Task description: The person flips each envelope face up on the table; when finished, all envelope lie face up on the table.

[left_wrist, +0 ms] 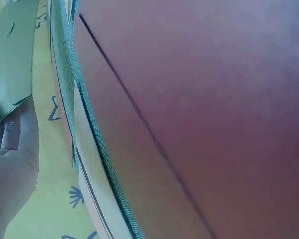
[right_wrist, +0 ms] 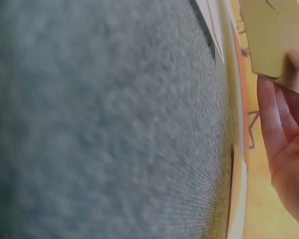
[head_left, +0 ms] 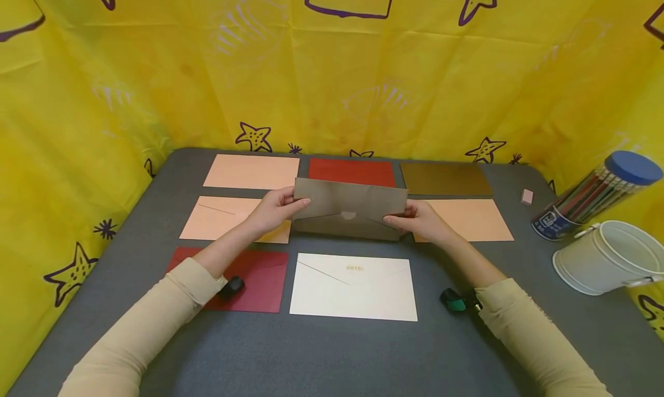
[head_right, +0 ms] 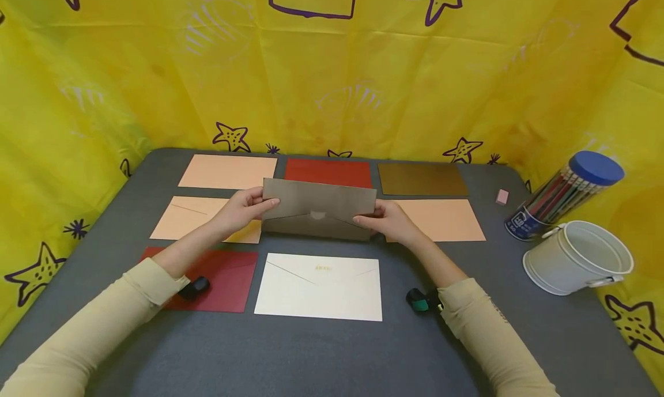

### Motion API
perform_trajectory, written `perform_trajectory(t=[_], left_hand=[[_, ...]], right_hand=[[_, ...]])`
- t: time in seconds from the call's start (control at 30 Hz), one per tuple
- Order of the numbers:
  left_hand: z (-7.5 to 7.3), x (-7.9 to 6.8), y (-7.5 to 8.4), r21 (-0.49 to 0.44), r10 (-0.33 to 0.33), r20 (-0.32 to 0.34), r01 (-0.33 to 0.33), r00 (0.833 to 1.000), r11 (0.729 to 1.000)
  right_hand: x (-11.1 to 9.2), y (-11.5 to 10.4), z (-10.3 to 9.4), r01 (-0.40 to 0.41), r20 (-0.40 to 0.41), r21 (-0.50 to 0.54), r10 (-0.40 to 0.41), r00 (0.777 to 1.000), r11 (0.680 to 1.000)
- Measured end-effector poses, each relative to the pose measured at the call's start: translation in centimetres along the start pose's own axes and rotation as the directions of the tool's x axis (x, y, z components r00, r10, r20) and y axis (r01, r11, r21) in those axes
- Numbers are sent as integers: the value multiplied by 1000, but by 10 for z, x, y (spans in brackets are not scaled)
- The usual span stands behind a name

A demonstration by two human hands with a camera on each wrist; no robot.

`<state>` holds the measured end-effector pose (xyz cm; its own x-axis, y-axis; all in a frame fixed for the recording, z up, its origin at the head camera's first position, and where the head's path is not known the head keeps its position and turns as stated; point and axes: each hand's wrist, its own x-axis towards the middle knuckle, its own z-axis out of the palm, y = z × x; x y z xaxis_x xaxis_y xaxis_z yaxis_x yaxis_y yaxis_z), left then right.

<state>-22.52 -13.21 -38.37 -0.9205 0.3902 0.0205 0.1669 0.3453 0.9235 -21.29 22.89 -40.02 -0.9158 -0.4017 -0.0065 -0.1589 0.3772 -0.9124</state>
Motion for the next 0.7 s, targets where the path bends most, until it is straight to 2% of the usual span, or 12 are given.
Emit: perform_trajectory(t=[0.27,0.43,0.6,0.7], left_hand=[[1,-1,2,-90,-63,6,64,998,994],[1,-1,6,-188,-115,0,113,993,976],[-1,1,6,-273,-153,-9,144,988,951],[-3,1,7,-281,-158,0,152,987,948]], right_hand=[[-3,-3,1,-59,29,68,57,998,996],[-4,-7,-1,-100,54,159,92,994,982],[-6,-11,-2,-131,137,221,102,985,966],[-6,-15,-2,-153,213,246,100,972,957]])
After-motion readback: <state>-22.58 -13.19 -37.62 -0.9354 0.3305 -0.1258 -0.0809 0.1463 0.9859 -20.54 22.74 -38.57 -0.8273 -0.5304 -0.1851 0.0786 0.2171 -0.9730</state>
